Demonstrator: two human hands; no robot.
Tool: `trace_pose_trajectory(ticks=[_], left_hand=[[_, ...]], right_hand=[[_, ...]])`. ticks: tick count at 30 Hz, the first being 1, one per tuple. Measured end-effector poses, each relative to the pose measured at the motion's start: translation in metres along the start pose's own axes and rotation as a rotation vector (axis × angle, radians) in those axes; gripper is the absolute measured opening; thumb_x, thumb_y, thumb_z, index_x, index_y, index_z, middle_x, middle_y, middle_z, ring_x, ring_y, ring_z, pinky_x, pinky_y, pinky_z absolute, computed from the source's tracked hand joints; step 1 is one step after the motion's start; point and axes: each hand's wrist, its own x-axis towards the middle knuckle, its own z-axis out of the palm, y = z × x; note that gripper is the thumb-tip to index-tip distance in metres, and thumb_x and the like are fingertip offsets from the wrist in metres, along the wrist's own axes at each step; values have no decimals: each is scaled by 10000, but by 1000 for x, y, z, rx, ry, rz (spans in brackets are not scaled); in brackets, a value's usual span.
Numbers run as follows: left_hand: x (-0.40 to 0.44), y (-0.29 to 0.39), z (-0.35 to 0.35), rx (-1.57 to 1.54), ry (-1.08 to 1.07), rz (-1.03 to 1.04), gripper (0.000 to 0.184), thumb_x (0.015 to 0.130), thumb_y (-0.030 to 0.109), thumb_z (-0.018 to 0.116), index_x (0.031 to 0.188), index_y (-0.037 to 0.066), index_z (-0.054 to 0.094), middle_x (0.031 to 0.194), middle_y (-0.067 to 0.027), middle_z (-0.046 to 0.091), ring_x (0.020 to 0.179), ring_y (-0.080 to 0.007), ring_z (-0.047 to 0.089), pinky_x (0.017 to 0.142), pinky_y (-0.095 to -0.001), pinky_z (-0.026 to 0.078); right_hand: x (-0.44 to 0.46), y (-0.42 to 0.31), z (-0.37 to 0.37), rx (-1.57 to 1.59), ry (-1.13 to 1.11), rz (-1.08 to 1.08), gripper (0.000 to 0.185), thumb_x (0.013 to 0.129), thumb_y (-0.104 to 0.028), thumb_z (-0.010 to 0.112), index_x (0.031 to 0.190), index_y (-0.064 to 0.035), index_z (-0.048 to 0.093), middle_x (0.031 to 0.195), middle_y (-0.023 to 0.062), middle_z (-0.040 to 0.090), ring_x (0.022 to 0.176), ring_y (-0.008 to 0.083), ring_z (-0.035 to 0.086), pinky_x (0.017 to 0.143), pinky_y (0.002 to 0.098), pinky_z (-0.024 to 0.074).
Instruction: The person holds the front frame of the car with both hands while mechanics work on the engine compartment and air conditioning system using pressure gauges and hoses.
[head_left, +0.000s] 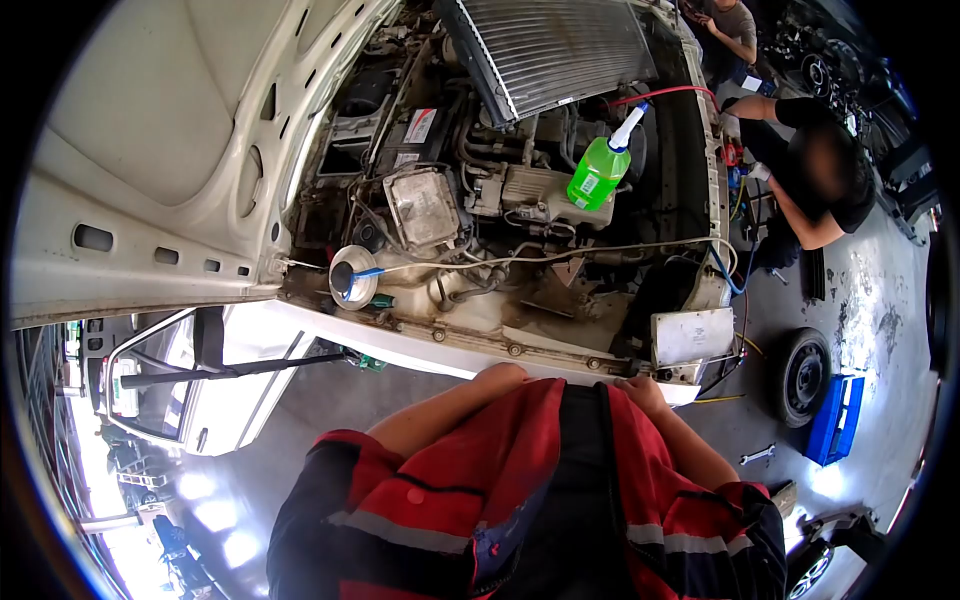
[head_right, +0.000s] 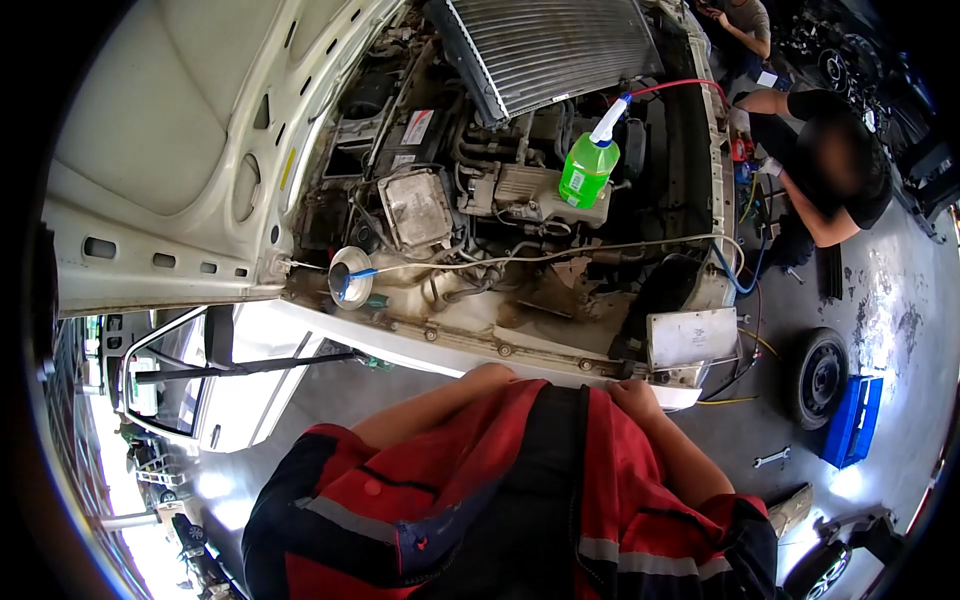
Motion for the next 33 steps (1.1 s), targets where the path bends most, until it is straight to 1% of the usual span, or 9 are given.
trace_pose_trajectory(ticks=[2,6,11,14,17,20,29,32,33], left_hand=[[4,-7,4,13,9,45,578,907,556,418,887,48,692,905,-215,654,896,-379,622,807,-418,474],[2,-8,3,-23,17,84,582,907,558,418,892,43,690,898,-218,653,892,-386,621,802,-416,475],[2,-5,1,12,-5,70,566,908,545,423,894,46,691,904,-218,652,887,-384,620,804,-420,474],[4,-8,3,47,2,102,555,911,533,422,881,49,691,900,-214,653,879,-384,618,802,-426,474],[2,-7,3,36,17,113,547,915,524,419,868,54,694,886,-208,655,869,-383,618,799,-429,474],[-4,5,-5,19,14,88,545,914,528,420,871,61,697,880,-203,657,864,-380,620,798,-427,475],[4,-9,7,-57,45,49,556,901,552,441,868,61,699,896,-202,659,861,-370,623,791,-413,472],[0,-4,3,-71,47,62,563,898,560,441,867,60,700,895,-203,659,869,-369,623,796,-414,471],[-2,-1,1,-77,48,65,567,897,563,439,868,61,700,895,-203,659,872,-369,623,798,-415,471]], right_hand=[[2,3,1,-6,7,-5,452,857,-437,591,842,3,694,700,212,645,664,268,649,668,381,486],[4,6,3,-15,9,-11,460,856,-439,592,836,9,690,694,222,637,660,270,648,664,384,485],[3,4,2,-22,17,-29,446,864,-427,587,843,6,691,703,233,634,674,278,654,665,388,486],[7,11,4,-29,18,-50,435,868,-421,584,855,0,692,716,235,638,685,288,658,669,391,487],[1,-2,-2,-25,-25,2,453,854,-421,527,851,7,676,816,273,631,842,386,642,761,430,483],[6,10,5,-40,17,-29,431,870,-420,580,874,-3,690,731,233,644,702,277,664,684,386,489],[5,8,3,-27,3,-7,446,866,-430,576,869,1,691,726,229,645,705,273,664,688,384,491],[0,-3,-2,-23,-25,13,470,852,-430,527,840,18,670,795,272,628,812,385,644,740,431,481],[0,-5,-3,-21,-25,10,469,851,-429,528,841,18,670,791,272,628,805,384,644,735,431,482]])
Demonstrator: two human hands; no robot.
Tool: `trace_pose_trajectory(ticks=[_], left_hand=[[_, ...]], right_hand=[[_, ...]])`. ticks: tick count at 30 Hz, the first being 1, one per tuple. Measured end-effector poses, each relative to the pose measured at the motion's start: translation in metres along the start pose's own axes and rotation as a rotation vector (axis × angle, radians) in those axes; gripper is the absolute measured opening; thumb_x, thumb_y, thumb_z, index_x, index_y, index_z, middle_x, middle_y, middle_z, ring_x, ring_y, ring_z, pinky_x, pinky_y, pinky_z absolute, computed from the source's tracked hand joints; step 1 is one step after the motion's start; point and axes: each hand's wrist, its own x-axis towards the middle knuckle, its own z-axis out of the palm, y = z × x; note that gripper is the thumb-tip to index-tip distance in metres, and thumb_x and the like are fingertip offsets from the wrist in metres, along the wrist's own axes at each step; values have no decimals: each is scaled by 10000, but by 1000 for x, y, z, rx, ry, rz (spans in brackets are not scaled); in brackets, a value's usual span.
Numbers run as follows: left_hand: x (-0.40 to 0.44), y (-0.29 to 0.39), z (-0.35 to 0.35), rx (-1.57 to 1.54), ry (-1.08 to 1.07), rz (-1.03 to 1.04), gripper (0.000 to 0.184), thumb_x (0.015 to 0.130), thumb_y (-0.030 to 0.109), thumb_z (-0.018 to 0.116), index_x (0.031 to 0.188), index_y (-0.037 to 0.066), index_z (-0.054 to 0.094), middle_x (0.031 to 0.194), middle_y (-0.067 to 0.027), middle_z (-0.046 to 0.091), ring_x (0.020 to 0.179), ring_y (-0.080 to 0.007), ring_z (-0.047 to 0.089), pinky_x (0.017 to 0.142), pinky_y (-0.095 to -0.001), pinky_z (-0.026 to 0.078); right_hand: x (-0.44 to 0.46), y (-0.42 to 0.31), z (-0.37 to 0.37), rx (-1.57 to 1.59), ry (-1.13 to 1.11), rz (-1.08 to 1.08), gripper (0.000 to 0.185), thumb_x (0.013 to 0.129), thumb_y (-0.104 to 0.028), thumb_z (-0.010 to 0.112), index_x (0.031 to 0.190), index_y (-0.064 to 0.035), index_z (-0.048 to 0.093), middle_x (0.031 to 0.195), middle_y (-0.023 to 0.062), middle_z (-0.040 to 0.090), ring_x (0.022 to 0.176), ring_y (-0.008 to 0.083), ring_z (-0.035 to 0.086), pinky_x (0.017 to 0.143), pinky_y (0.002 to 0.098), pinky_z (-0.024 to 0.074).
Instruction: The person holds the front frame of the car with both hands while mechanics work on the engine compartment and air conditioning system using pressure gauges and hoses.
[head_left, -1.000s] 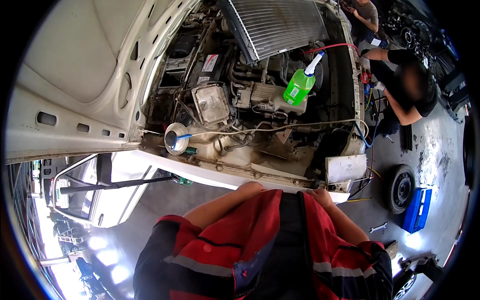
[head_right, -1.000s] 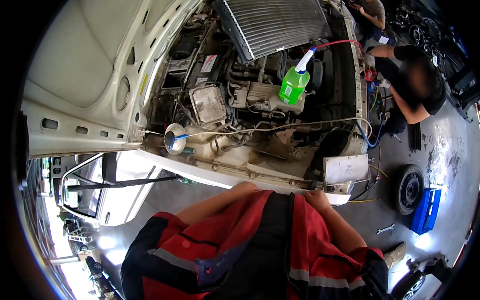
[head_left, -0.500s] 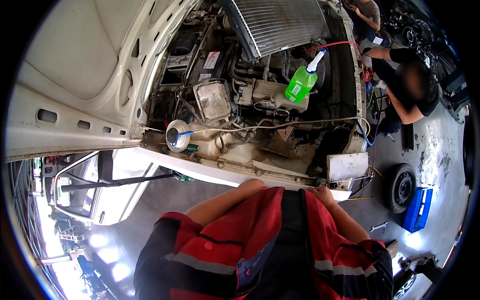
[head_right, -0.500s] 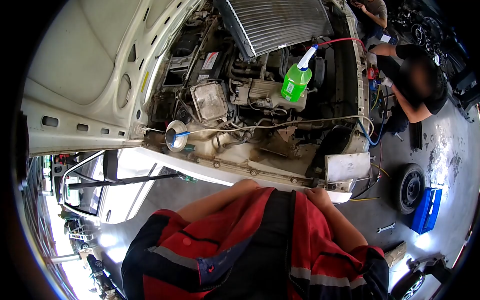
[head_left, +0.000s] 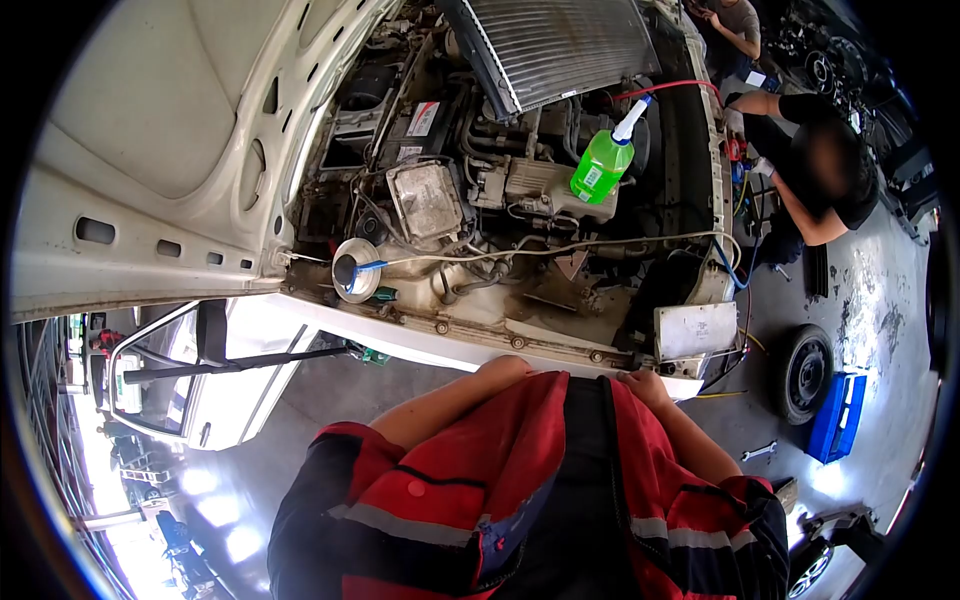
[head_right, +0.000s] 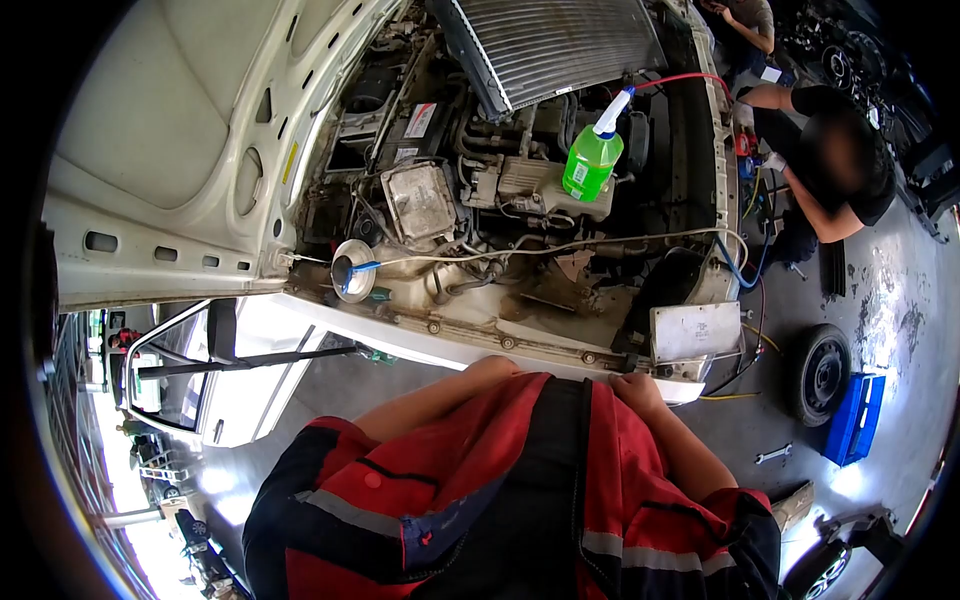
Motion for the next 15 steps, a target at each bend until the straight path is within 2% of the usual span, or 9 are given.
trace_pose_trajectory(ticks=[3,15], left_hand=[[-2,7,-5,33,-47,-54,572,896,567,436,868,60,700,900,-203,659,878,-368,622,805,-416,471],[0,2,-4,88,-38,21,513,924,502,415,903,73,697,915,-196,658,876,-369,623,806,-416,474]], right_hand=[[0,1,1,1,2,-8,467,850,-428,533,841,19,668,779,272,625,788,381,645,721,429,482],[-1,-1,0,7,9,-23,462,850,-420,534,824,22,666,754,271,620,769,382,645,710,431,483]])
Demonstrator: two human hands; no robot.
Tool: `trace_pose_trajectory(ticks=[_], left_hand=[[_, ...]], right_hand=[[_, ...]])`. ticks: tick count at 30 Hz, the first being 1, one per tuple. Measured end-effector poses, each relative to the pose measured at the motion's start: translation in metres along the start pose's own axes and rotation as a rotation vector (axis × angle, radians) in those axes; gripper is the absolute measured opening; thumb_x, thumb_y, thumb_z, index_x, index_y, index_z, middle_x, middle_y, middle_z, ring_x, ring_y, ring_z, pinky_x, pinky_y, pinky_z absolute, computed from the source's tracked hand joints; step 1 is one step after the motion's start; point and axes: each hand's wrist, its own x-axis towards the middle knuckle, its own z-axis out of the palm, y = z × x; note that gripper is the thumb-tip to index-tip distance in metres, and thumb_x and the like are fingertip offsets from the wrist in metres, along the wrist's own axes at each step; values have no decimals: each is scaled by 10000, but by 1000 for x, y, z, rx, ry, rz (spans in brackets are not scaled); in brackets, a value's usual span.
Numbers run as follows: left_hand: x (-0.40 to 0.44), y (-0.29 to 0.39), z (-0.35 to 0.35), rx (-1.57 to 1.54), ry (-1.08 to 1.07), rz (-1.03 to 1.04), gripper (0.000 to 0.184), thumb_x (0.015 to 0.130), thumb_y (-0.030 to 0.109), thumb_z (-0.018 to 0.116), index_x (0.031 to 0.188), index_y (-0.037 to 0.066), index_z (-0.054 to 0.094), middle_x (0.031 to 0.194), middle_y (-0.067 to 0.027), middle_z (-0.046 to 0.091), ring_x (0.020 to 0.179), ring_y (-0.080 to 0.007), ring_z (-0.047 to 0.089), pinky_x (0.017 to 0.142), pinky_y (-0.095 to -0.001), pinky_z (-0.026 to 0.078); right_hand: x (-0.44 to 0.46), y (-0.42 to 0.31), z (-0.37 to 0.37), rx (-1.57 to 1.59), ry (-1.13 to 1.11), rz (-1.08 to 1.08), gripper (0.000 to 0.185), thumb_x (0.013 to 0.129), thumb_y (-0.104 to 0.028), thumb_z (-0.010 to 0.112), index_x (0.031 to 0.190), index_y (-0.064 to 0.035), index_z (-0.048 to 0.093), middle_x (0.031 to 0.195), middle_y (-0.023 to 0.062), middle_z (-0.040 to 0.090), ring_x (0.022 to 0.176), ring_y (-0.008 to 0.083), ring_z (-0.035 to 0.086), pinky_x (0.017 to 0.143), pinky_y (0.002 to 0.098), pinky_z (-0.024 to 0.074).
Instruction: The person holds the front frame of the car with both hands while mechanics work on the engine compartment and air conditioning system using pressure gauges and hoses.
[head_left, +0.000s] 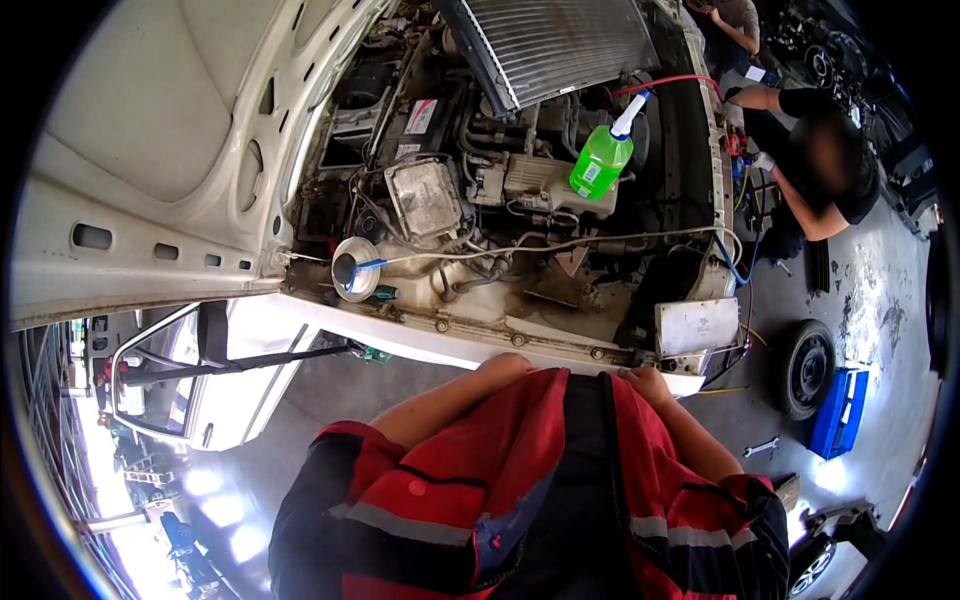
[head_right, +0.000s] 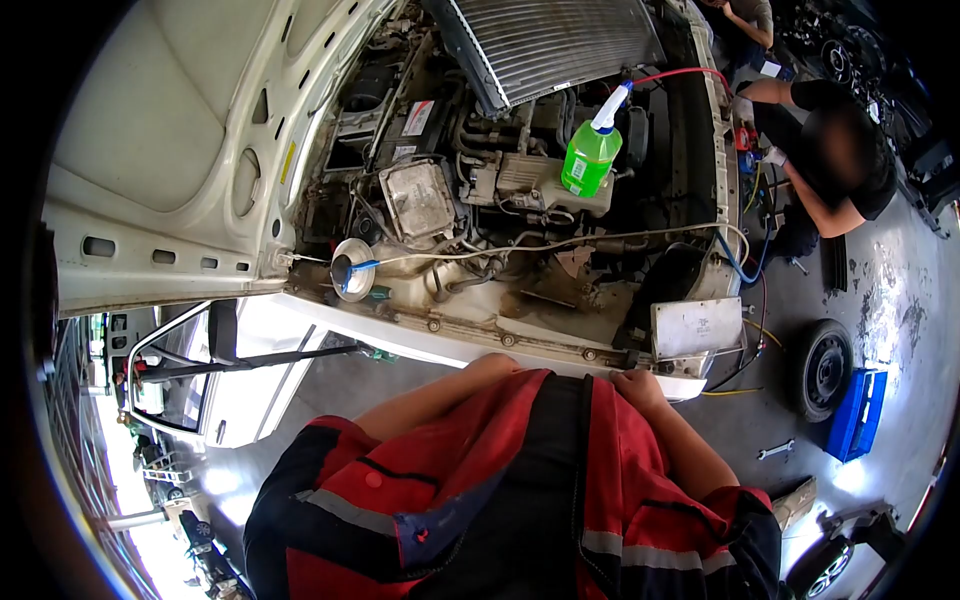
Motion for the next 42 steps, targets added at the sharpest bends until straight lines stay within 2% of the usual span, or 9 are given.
trace_pose_trajectory(ticks=[12,30,36,42], left_hand=[[1,-5,4,-22,44,76,490,925,473,426,893,62,689,894,-202,655,862,-377,619,789,-421,473],[2,-5,4,-27,20,-13,549,913,526,439,876,40,692,887,-209,653,845,-370,623,783,-408,474],[1,-4,4,-31,37,52,534,909,528,438,903,58,693,899,-204,657,867,-373,623,784,-411,476],[2,-5,3,-22,-14,-17,561,911,551,423,908,59,692,904,-206,657,874,-373,625,793,-409,477]], right_hand=[[-2,-2,-1,0,14,-3,458,859,-419,535,836,19,667,763,274,621,786,385,647,718,433,483],[0,-1,0,-8,2,11,461,856,-425,532,853,14,670,791,268,630,809,386,645,731,435,485],[0,3,1,28,-5,25,462,861,-429,538,858,12,672,781,256,637,780,367,649,717,416,485],[-1,0,0,8,6,19,463,862,-431,539,858,12,673,774,254,638,773,365,650,713,418,485]])
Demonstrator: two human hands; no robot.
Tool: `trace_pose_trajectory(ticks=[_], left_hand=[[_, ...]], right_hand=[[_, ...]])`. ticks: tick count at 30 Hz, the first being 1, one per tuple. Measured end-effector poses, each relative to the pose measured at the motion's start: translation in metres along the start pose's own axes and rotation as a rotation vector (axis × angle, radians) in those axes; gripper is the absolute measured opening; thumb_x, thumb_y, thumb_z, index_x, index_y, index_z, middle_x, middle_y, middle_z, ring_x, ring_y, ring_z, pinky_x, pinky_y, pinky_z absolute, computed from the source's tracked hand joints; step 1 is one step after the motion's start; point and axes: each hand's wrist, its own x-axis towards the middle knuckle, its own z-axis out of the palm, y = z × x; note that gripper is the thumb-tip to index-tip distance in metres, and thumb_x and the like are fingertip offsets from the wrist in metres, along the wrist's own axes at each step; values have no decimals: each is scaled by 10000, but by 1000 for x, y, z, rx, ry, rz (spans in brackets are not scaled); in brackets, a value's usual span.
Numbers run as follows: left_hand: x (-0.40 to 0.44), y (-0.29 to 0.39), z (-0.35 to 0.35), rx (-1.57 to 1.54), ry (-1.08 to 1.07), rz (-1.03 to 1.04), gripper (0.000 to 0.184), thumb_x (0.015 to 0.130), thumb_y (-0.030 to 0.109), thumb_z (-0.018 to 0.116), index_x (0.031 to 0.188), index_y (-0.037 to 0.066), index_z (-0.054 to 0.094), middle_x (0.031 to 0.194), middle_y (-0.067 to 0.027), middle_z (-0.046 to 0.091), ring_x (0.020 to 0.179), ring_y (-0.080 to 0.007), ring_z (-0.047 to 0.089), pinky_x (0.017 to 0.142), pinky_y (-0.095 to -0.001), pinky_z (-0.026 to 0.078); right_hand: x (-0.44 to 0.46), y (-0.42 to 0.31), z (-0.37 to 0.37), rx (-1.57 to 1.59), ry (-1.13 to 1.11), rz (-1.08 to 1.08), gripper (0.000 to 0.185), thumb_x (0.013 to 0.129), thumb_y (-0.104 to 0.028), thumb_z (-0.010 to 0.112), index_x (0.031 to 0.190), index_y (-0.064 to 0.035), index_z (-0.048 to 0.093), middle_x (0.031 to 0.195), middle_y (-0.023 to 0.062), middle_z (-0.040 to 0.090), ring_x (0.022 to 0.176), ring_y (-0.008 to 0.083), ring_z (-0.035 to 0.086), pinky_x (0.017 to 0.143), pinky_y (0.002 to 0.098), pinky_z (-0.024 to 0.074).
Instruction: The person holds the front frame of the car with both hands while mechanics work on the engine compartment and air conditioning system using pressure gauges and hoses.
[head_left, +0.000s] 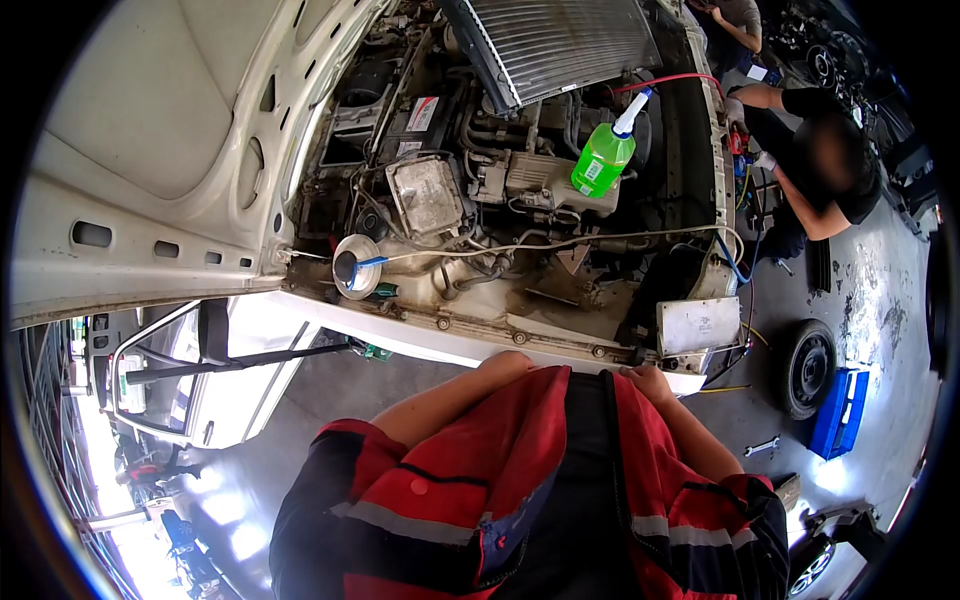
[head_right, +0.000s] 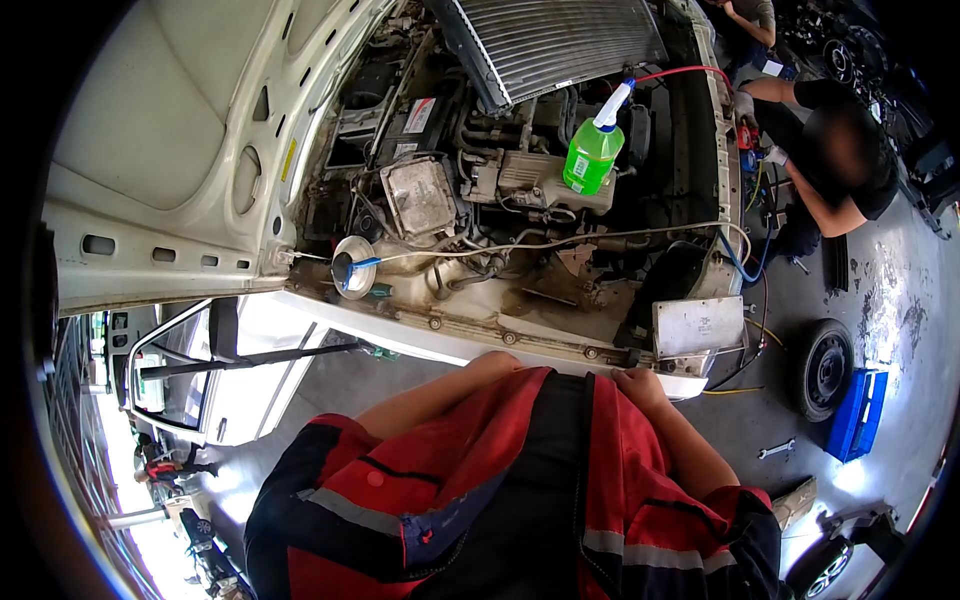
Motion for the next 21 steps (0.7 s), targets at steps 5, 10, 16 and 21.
trace_pose_trajectory(ticks=[5,10,16,21], left_hand=[[2,-5,4,-17,21,7,582,909,567,418,894,56,696,891,-209,656,862,-376,626,791,-412,476],[3,-6,4,-15,24,9,581,908,565,420,892,54,695,882,-212,655,855,-377,627,782,-415,478],[3,-7,6,2,38,33,569,907,555,428,880,52,693,873,-215,653,845,-377,629,771,-417,481],[3,-7,5,11,24,31,554,905,543,436,883,53,693,880,-213,655,854,-376,629,777,-412,481]], right_hand=[[2,1,0,-18,-5,-2,463,862,-430,537,850,13,672,769,261,632,779,371,651,716,426,485],[1,0,0,-11,2,-12,466,861,-428,537,846,18,671,763,265,629,775,371,651,715,424,485],[1,1,1,0,0,5,468,858,-428,539,850,20,673,758,262,631,760,364,653,709,419,487],[0,0,0,4,0,9,468,860,-430,539,848,18,674,765,260,634,769,372,649,715,424,485]])
